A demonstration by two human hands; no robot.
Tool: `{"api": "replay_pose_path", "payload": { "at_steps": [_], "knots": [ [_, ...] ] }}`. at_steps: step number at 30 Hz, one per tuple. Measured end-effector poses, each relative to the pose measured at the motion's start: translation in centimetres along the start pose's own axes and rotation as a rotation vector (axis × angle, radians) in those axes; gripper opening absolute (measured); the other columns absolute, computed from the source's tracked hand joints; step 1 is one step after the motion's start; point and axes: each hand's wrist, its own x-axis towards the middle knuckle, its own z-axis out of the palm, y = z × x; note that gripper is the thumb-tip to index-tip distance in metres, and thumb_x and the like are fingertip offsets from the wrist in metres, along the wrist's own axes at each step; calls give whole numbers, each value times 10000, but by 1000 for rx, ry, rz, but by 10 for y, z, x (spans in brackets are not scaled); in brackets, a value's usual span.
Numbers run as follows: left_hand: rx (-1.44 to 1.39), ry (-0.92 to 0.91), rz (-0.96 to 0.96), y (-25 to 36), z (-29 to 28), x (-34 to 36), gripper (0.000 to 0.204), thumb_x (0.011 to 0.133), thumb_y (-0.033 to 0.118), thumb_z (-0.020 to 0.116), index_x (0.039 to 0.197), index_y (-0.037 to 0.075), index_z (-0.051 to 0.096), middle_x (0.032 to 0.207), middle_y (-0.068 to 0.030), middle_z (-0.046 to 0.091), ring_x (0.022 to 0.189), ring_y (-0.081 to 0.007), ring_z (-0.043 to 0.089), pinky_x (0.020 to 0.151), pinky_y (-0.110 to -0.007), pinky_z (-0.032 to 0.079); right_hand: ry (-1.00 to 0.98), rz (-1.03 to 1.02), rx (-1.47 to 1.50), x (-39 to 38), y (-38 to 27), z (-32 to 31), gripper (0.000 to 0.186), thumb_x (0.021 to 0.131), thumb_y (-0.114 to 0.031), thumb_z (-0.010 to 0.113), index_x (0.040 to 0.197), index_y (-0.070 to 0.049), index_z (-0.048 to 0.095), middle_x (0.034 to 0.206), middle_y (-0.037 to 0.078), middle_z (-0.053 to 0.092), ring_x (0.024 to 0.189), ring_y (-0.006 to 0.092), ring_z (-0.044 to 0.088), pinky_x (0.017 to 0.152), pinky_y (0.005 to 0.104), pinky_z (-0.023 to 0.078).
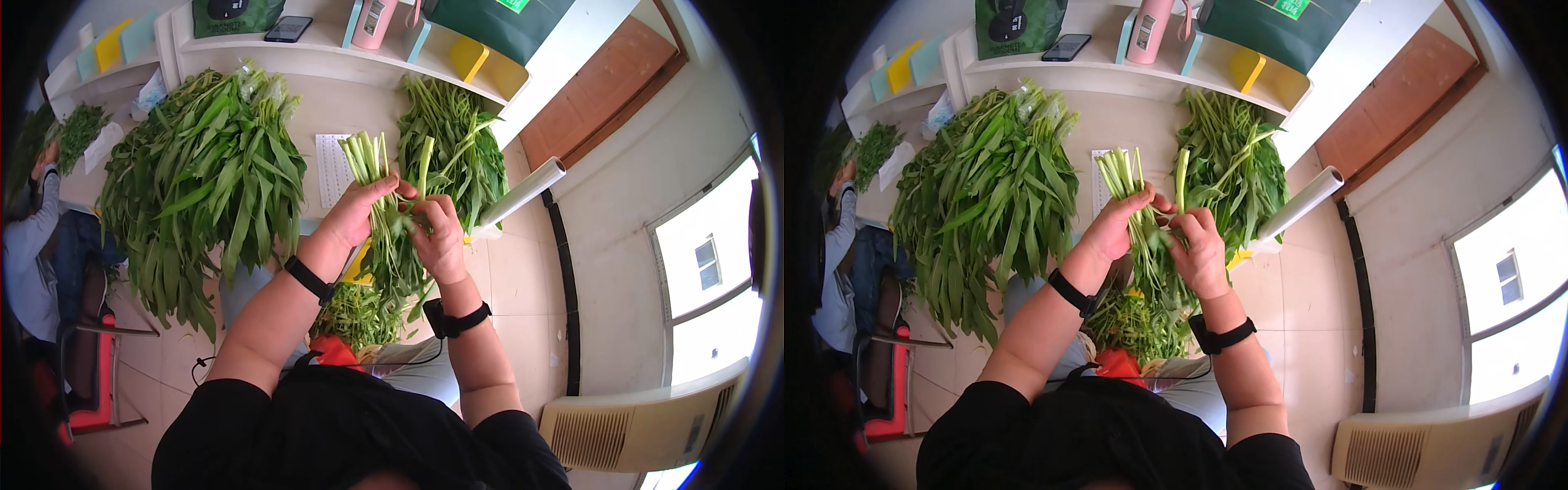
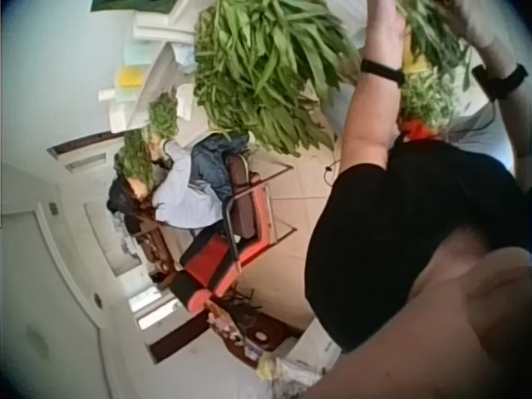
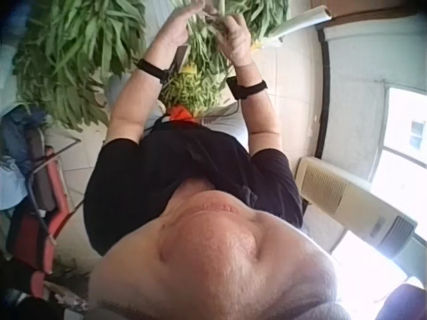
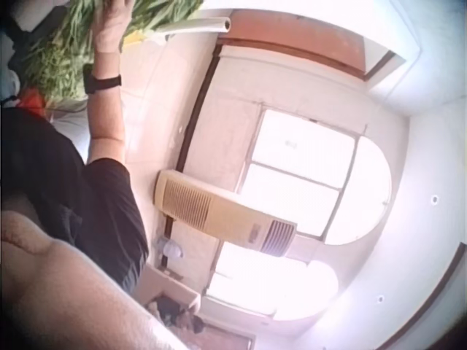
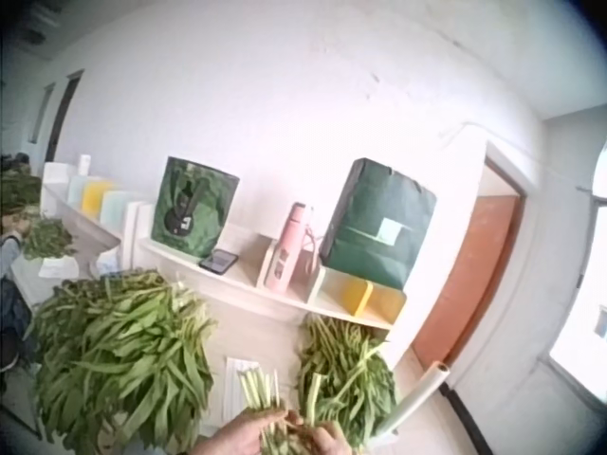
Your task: Bundling morning glory vegetables using plastic wrap and rubber bands.
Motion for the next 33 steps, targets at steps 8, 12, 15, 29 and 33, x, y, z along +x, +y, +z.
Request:
{"api": "replay_pose_path", "payload": {
  "at_steps": [8, 12, 15, 29, 33],
  "knots": [
    [138, 43, 18, 11, -6, -12, 166, 839, 175, 632, 873, 89, 494, 628, 9, 459, 579, -131, 500, 645, -287, 476, 42, 67, 185, 5, -1, -10, 132, 825, -52, 581, 944, -13, 541, 941, 116, 519, 756, 214, 550, 664, 303, 459],
    [115, 2, 25, 9, -6, -13, 205, 802, 173, 695, 860, 77, 522, 640, 4, 488, 538, -118, 496, 528, -270, 433, 55, 175, 256, 6, -7, -9, 265, 814, 87, 509, 1061, -9, 522, 935, 99, 545, 706, 178, 602, 634, 263, 482],
    [186, -20, 56, 10, -1, -14, 221, 806, 200, 694, 881, 77, 528, 682, -10, 528, 567, -120, 518, 541, -270, 446, 112, 297, 489, 6, -37, -4, 365, 820, 79, 507, 1173, -14, 503, 957, 107, 571, 757, 185, 629, 667, 276, 506],
    [191, -14, 56, 15, 21, -27, 297, 807, 197, 635, 1052, 43, 567, 817, -3, 553, 654, -88, 507, 553, -240, 439, 117, 217, 611, -12, -37, 26, 335, 830, 128, 487, 1134, -12, 500, 977, 77, 566, 769, 137, 580, 720, 256, 481],
    [299, -67, 50, 11, 16, -26, 295, 801, 203, 635, 1041, 38, 582, 885, -13, 583, 732, -97, 535, 645, -251, 458, 85, 200, 511, -14, -32, 25, 316, 835, 118, 496, 1110, -36, 505, 996, 43, 550, 866, 122, 534, 777, 268, 464]
  ]
}}
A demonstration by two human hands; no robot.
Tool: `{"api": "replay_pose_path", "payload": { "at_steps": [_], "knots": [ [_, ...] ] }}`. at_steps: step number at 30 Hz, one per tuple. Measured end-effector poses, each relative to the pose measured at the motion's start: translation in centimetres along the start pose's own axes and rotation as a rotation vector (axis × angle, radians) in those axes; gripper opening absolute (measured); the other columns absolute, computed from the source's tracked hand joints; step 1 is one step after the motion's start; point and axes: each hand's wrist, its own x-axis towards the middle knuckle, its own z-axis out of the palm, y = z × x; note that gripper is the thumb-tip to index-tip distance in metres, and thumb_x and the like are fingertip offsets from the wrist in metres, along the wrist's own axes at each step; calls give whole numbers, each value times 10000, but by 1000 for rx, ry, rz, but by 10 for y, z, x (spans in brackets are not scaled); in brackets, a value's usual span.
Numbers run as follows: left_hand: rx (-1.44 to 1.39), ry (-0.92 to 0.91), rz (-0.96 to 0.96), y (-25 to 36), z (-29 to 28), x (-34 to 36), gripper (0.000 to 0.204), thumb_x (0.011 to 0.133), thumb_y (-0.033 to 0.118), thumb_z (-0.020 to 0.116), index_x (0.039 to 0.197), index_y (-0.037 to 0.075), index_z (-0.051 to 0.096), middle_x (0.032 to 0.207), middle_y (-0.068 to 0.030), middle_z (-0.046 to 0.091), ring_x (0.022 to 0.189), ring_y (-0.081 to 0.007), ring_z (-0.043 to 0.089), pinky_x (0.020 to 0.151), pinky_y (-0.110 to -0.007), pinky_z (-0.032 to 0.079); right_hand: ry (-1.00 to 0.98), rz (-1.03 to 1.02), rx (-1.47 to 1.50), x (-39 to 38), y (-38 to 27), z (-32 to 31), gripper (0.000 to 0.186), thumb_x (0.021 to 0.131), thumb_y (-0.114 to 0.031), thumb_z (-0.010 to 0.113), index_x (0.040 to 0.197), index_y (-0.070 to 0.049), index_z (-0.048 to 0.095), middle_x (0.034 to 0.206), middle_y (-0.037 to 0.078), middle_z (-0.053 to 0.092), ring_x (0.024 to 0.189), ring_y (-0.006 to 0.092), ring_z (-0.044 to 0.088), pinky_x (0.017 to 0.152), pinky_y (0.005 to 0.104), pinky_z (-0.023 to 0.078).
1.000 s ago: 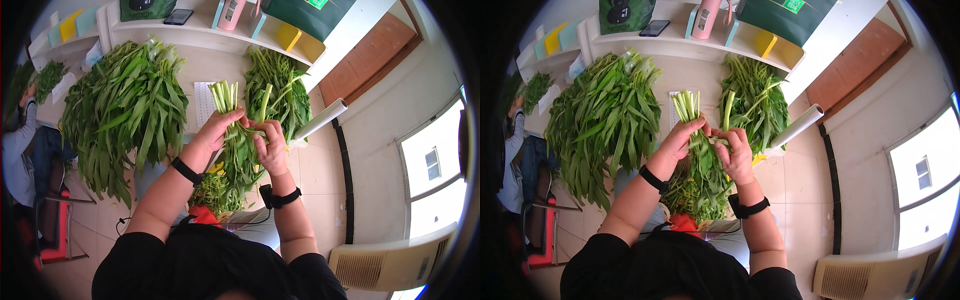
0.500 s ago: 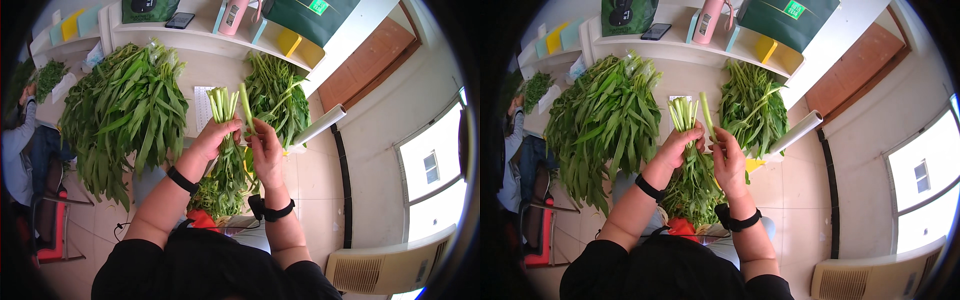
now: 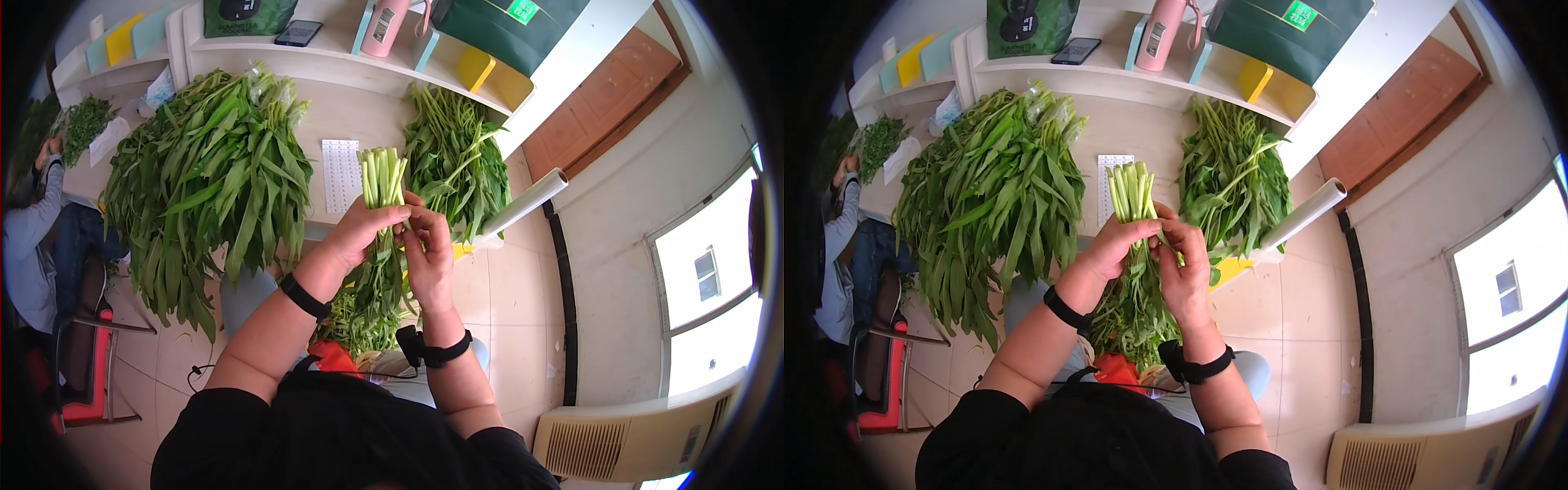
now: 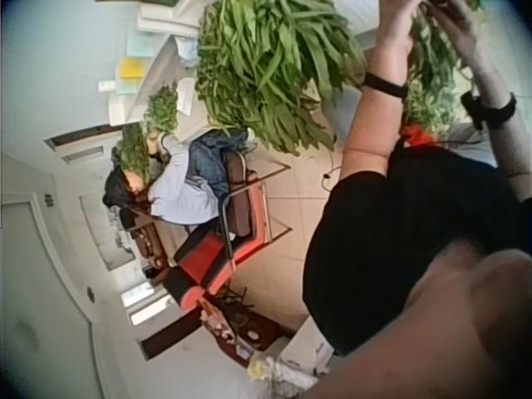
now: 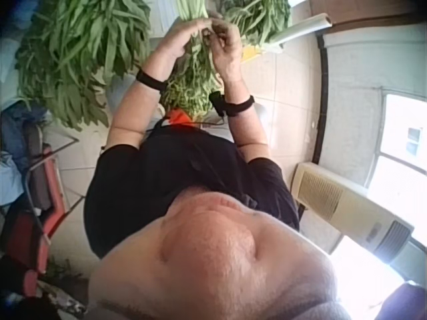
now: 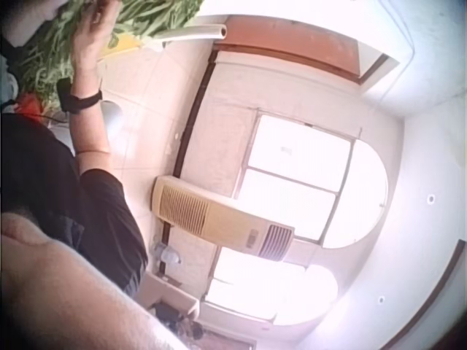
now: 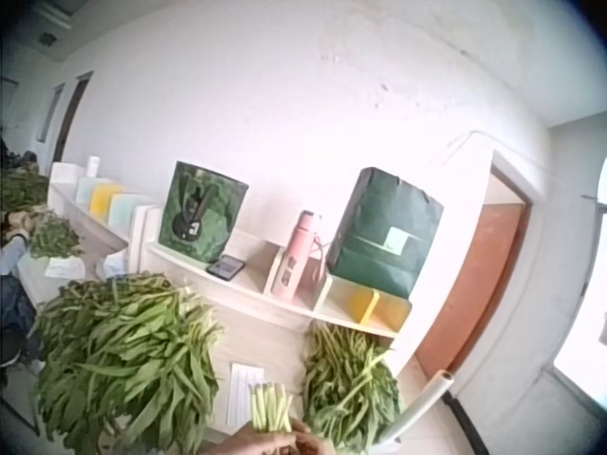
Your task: Bundling morning glory vegetables using plastic wrap and rubber bands.
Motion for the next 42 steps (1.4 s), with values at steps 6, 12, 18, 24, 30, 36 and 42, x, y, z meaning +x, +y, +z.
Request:
{"api": "replay_pose_path", "payload": {
  "at_steps": [6, 12, 18, 24, 30, 36, 42],
  "knots": [
    [51, 70, 133, -7, 5, 2, 221, 801, 190, 627, 948, 25, 611, 957, -72, 619, 907, -166, 572, 854, -309, 434, 71, -72, -123, -3, -6, 7, 337, 776, 125, 533, 1064, -49, 534, 984, 40, 542, 891, 136, 538, 774, 273, 472],
    [-130, 148, 125, -9, 2, 0, 136, 841, 160, 611, 868, 27, 602, 969, -122, 657, 897, -181, 609, 826, -322, 474, -1, -107, -195, 0, -11, 1, 193, 848, -18, 575, 1039, -4, 601, 1002, 107, 612, 905, 205, 589, 802, 291, 463],
    [-10, 83, 10, -15, -5, -6, 164, 842, 186, 628, 869, 45, 549, 753, -62, 603, 722, -165, 597, 720, -306, 496, 149, -8, -201, 3, -10, -17, 154, 882, -91, 564, 997, 8, 591, 920, 126, 596, 809, 251, 597, 758, 339, 473],
    [87, 25, -66, -18, -7, -22, 194, 822, 201, 629, 860, 41, 526, 644, -35, 528, 581, -157, 544, 597, -301, 479, 102, 220, -120, 56, 47, -50, 257, 941, -208, 500, 1023, -8, 640, 848, 30, 634, 737, 92, 563, 665, 236, 458],
    [-17, -89, -191, -17, -2, -40, 241, 773, 232, 660, 775, 42, 513, 593, -46, 520, 544, -164, 552, 587, -316, 489, -31, 253, -787, 111, 132, -93, 283, 896, -292, 497, 1044, -95, 635, 924, 126, 654, 864, 270, 618, 760, 368, 487],
    [-64, -137, -257, -23, -11, -46, 317, 748, 284, 709, 785, 29, 523, 603, -45, 533, 554, -154, 566, 562, -297, 495, -391, 542, -1179, 133, 125, -76, 269, 843, -313, 545, 1023, -128, 620, 1037, 122, 637, 985, 312, 595, 808, 426, 487],
    [-84, -111, -274, -21, -22, -39, 335, 759, 314, 710, 778, 40, 517, 600, -40, 524, 555, -155, 561, 590, -304, 495, -35, 342, -1156, 181, 114, -89, 354, 772, -120, 520, 1115, -143, 439, 948, 201, 632, 911, 376, 606, 773, 466, 476]
  ]
}}
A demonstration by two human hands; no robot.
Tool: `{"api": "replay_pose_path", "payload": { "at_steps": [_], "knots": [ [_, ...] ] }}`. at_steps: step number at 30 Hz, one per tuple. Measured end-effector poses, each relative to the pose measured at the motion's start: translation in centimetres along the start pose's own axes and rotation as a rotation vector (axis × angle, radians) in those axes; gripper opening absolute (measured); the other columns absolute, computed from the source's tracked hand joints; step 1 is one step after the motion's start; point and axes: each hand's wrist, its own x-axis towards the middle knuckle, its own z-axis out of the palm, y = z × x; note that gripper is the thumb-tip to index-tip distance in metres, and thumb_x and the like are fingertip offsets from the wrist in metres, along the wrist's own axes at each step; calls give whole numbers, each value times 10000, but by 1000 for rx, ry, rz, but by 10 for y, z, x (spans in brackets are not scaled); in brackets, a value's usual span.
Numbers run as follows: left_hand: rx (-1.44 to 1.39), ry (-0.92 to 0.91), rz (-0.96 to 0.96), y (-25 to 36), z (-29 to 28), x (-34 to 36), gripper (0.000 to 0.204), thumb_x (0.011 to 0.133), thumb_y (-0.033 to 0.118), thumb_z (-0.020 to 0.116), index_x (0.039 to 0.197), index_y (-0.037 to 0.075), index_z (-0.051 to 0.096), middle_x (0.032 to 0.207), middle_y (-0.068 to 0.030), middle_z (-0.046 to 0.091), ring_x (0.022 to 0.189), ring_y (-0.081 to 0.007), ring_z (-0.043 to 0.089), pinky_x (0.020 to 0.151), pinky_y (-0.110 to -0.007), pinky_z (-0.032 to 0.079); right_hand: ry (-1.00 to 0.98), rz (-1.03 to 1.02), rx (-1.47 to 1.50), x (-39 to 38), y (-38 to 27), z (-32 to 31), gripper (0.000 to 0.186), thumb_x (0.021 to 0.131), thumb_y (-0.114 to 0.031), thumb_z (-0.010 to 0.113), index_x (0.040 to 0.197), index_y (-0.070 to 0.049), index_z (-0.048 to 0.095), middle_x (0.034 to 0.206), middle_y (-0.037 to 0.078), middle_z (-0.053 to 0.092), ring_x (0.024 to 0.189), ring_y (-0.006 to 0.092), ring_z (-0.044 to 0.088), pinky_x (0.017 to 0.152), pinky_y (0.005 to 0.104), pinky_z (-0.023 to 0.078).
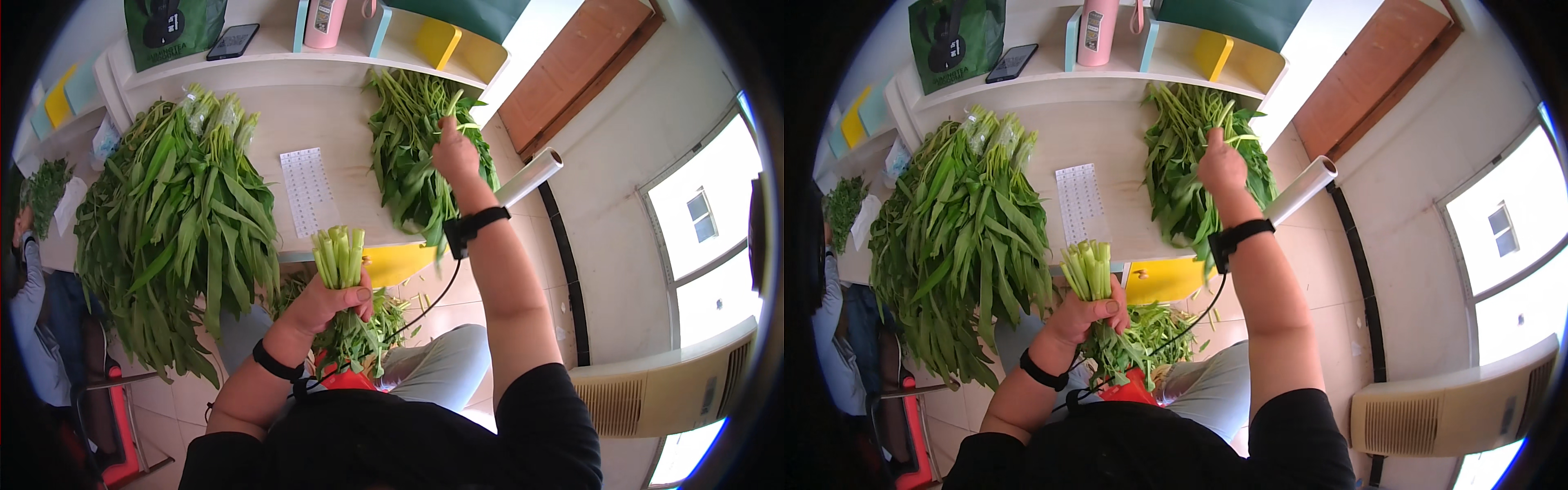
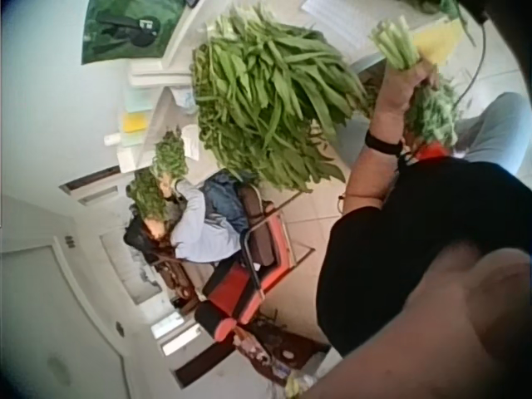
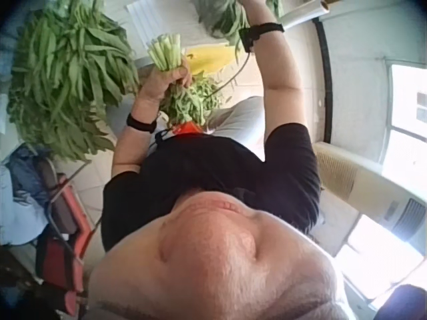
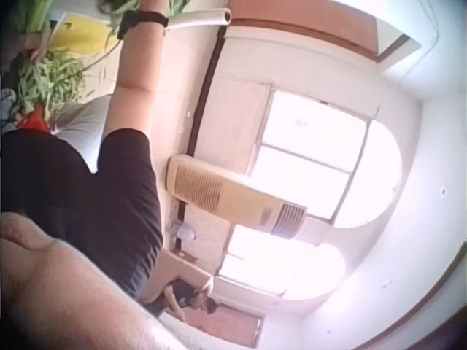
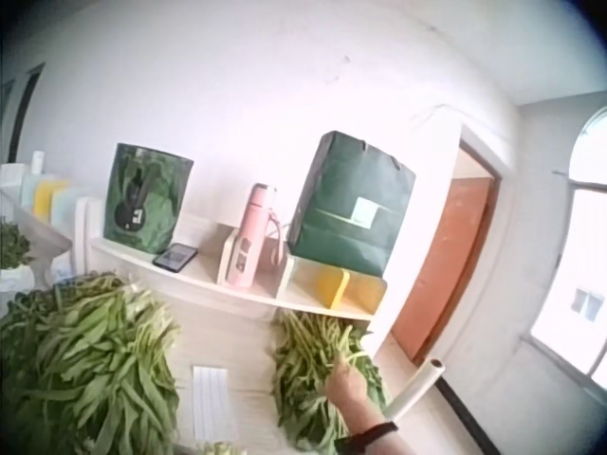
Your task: Bundling morning glory vegetables using plastic wrap and rubber bands.
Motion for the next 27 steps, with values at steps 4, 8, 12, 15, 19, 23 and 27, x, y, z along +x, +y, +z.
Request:
{"api": "replay_pose_path", "payload": {
  "at_steps": [4, 8, 12, 15, 19, 23, 27],
  "knots": [
    [-59, -14, 13, -1, -5, 4, 317, 776, 311, 694, 777, 55, 507, 616, -41, 508, 582, -168, 560, 621, -314, 488, 62, 18, 43, 44, 7, -3, 315, 834, -100, 485, 1136, -92, 393, 970, 259, 615, 929, 422, 600, 782, 487, 480],
    [-86, 76, 34, -6, -12, 18, 277, 795, 286, 669, 795, 62, 506, 631, -45, 502, 598, -176, 557, 627, -318, 485, -143, 12, -209, 58, 44, 14, 454, 825, -279, 599, 1226, -120, 459, 1173, 241, 519, 1045, 390, 559, 837, 460, 475],
    [-158, 134, 93, -5, -30, 20, 189, 816, 192, 638, 832, 36, 532, 671, -60, 559, 648, -188, 601, 620, -300, 493, 359, -381, 57, 6, -25, -14, 397, 816, -276, 616, 1170, -108, 556, 1131, 165, 542, 1005, 348, 547, 864, 428, 453],
    [-128, 155, 75, -8, -29, 22, 208, 808, 218, 643, 846, 47, 531, 689, -70, 568, 671, -203, 607, 650, -319, 503, 411, -523, 152, -6, -33, -9, 395, 808, -275, 632, 1150, -86, 568, 1128, 154, 560, 998, 342, 542, 875, 422, 440],
    [-98, 169, 46, -14, -20, 30, 233, 796, 249, 655, 851, 60, 531, 705, -75, 575, 689, -209, 612, 661, -323, 509, 113, -378, 11, 0, -8, 17, 461, 778, -339, 661, 1149, -82, 564, 1118, 158, 571, 1009, 347, 538, 862, 440, 445],
    [-97, 169, 18, -22, -21, 28, 216, 800, 235, 642, 835, 57, 526, 690, -67, 567, 671, -200, 608, 660, -317, 507, 39, -409, 43, -19, -28, 28, 517, 758, -371, 676, 1174, -95, 542, 1053, 132, 580, 1005, 335, 539, 840, 437, 459],
    [-61, 131, 20, -22, -19, 24, 206, 795, 219, 636, 831, 51, 522, 670, -65, 558, 647, -199, 601, 650, -319, 505, -84, -451, -198, -31, -44, 46, 421, 768, -202, 632, 1181, -203, 551, 1056, 87, 535, 1008, 294, 530, 825, 399, 474]
  ]
}}
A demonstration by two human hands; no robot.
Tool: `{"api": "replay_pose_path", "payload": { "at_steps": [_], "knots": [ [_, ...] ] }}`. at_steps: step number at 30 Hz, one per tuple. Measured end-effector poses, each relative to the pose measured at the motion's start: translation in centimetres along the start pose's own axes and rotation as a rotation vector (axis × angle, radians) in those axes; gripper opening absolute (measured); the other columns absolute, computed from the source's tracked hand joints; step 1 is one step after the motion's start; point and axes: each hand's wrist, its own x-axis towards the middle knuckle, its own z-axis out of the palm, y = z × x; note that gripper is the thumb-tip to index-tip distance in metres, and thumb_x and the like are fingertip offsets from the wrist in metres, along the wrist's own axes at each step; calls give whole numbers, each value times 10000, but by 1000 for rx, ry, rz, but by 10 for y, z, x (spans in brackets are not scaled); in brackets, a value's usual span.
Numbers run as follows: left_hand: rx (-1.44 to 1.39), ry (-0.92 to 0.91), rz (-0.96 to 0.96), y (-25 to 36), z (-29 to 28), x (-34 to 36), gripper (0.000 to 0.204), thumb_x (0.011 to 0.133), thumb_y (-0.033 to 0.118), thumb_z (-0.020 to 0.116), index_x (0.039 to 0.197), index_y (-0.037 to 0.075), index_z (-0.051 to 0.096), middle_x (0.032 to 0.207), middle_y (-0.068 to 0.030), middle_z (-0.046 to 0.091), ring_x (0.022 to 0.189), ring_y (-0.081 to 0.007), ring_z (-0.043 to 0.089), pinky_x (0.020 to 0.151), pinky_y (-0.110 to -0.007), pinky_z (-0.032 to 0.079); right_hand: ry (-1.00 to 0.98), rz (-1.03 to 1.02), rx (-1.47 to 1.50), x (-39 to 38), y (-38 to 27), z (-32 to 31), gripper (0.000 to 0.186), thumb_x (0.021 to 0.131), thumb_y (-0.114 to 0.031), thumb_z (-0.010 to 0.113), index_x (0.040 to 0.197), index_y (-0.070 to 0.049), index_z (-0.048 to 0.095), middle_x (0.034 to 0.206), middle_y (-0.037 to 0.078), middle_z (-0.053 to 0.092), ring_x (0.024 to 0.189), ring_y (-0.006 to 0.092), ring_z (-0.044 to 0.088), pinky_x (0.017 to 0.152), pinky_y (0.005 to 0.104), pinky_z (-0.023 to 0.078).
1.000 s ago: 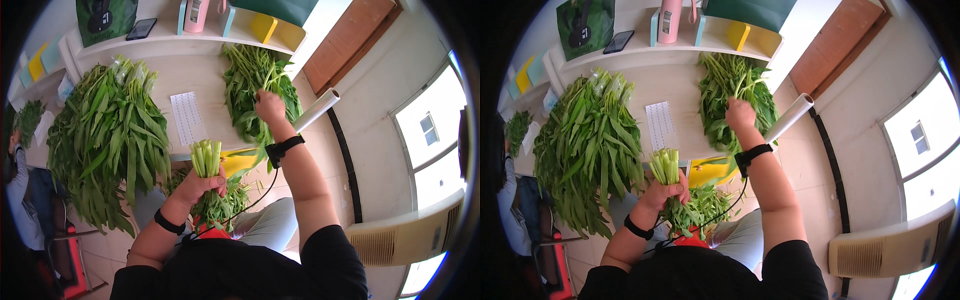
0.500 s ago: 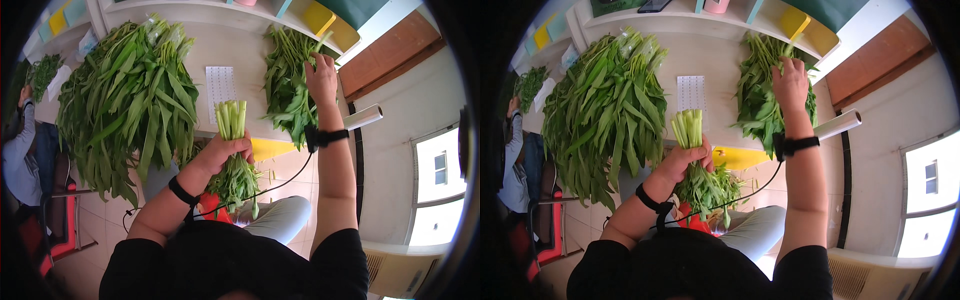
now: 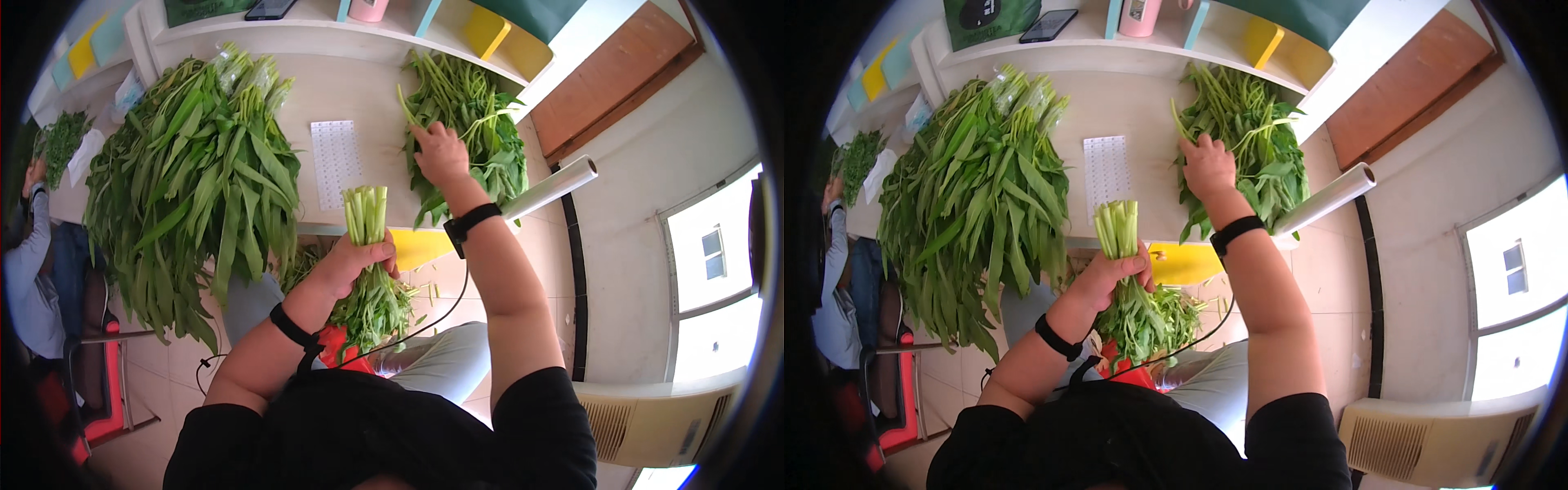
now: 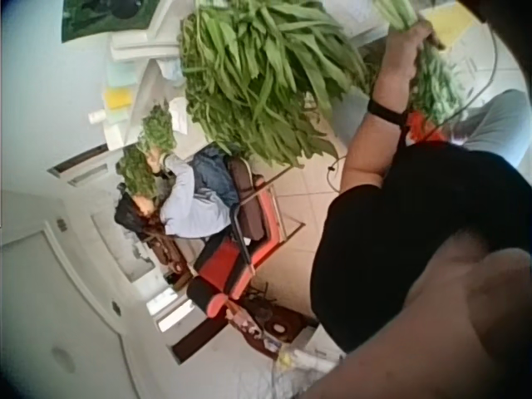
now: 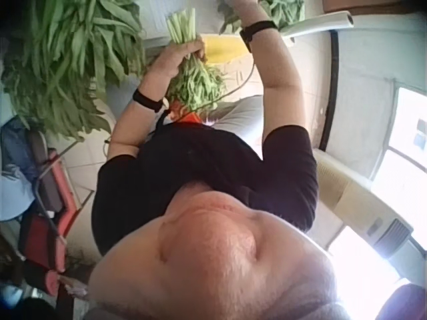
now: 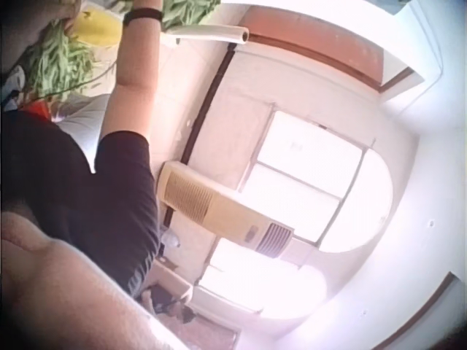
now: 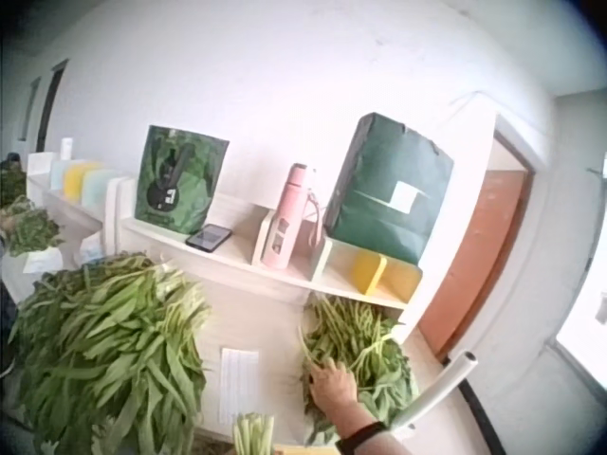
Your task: Bundling morning glory vegetables using plastic wrap and rubber bands.
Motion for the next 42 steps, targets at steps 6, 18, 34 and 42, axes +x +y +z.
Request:
{"api": "replay_pose_path", "payload": {
  "at_steps": [6, 18, 34, 42],
  "knots": [
    [-41, 39, -18, 6, 2, -9, 205, 784, 209, 640, 817, 48, 519, 648, -64, 544, 616, -188, 584, 632, -328, 503, 118, 17, 108, 7, 37, 11, 382, 748, -33, 537, 1093, -173, 620, 959, 107, 551, 947, 304, 548, 821, 389, 478],
    [-78, -31, 6, 10, 4, -2, 198, 812, 204, 650, 779, 46, 534, 660, -42, 548, 623, -170, 585, 622, -296, 489, 56, 355, 24, 14, 88, -25, 340, 808, -114, 502, 1120, -177, 622, 1189, 72, 545, 1147, 314, 461, 948, 461, 381],
    [129, -177, -38, 2, 35, 4, 272, 780, 297, 694, 784, 57, 566, 646, -36, 529, 617, -180, 583, 590, -304, 494, -587, -34, 1769, -122, -56, -79, 496, 775, -323, 692, 1082, 49, 577, 1054, 185, 621, 998, 245, 582, 870, 366, 471],
    [129, -216, -112, 7, 46, -3, 281, 761, 179, 693, 954, 0, 594, 813, -91, 629, 743, -200, 632, 719, -321, 515, -295, 210, 1946, -131, -58, -87, 174, 841, -169, 607, 840, 5, 612, 792, 79, 607, 981, 272, 596, 793, 368, 499]
  ]
}}
